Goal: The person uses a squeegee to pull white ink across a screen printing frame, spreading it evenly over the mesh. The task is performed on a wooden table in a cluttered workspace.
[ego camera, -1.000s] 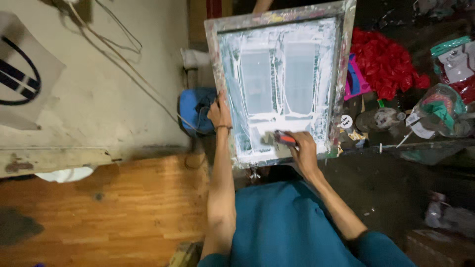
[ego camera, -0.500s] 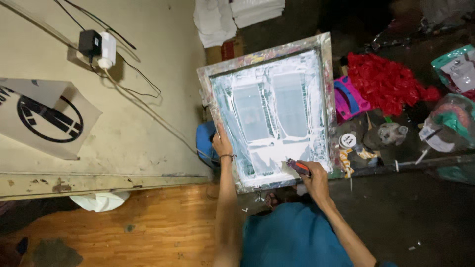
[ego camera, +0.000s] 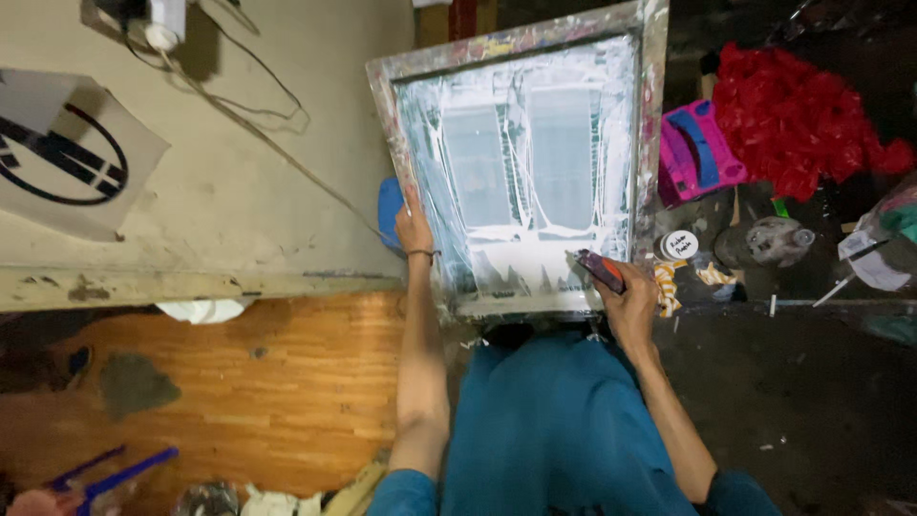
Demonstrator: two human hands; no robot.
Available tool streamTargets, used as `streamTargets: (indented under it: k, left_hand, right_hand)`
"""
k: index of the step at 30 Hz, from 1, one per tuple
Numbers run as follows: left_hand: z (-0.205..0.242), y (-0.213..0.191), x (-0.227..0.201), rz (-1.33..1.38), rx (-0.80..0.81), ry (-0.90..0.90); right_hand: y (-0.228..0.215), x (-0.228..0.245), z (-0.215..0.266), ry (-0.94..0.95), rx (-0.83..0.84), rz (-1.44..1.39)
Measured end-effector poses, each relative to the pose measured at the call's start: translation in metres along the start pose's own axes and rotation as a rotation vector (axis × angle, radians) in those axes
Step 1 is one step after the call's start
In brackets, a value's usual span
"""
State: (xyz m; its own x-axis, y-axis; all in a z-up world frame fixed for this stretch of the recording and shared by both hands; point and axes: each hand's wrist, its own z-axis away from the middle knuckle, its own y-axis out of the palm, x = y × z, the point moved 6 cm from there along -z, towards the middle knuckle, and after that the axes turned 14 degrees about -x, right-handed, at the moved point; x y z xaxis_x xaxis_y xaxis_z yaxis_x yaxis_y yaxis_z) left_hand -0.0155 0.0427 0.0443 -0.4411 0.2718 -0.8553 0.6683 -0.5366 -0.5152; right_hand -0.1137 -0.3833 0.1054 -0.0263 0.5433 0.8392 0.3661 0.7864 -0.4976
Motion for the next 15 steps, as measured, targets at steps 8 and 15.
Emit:
streamTargets:
  k: [8,15]
  left_hand:
    - [0.006,-0.003,-0.011,-0.007,-0.001,-0.103]
    - [0.005,-0.001,-0.009,-0.022,-0.006,-0.147]
  right_hand:
    - [0.006,-0.019,-0.003,-0.013,0.063,-0.030]
    - [0.008,-0.011,-0.009,0.002,0.062,-0.071]
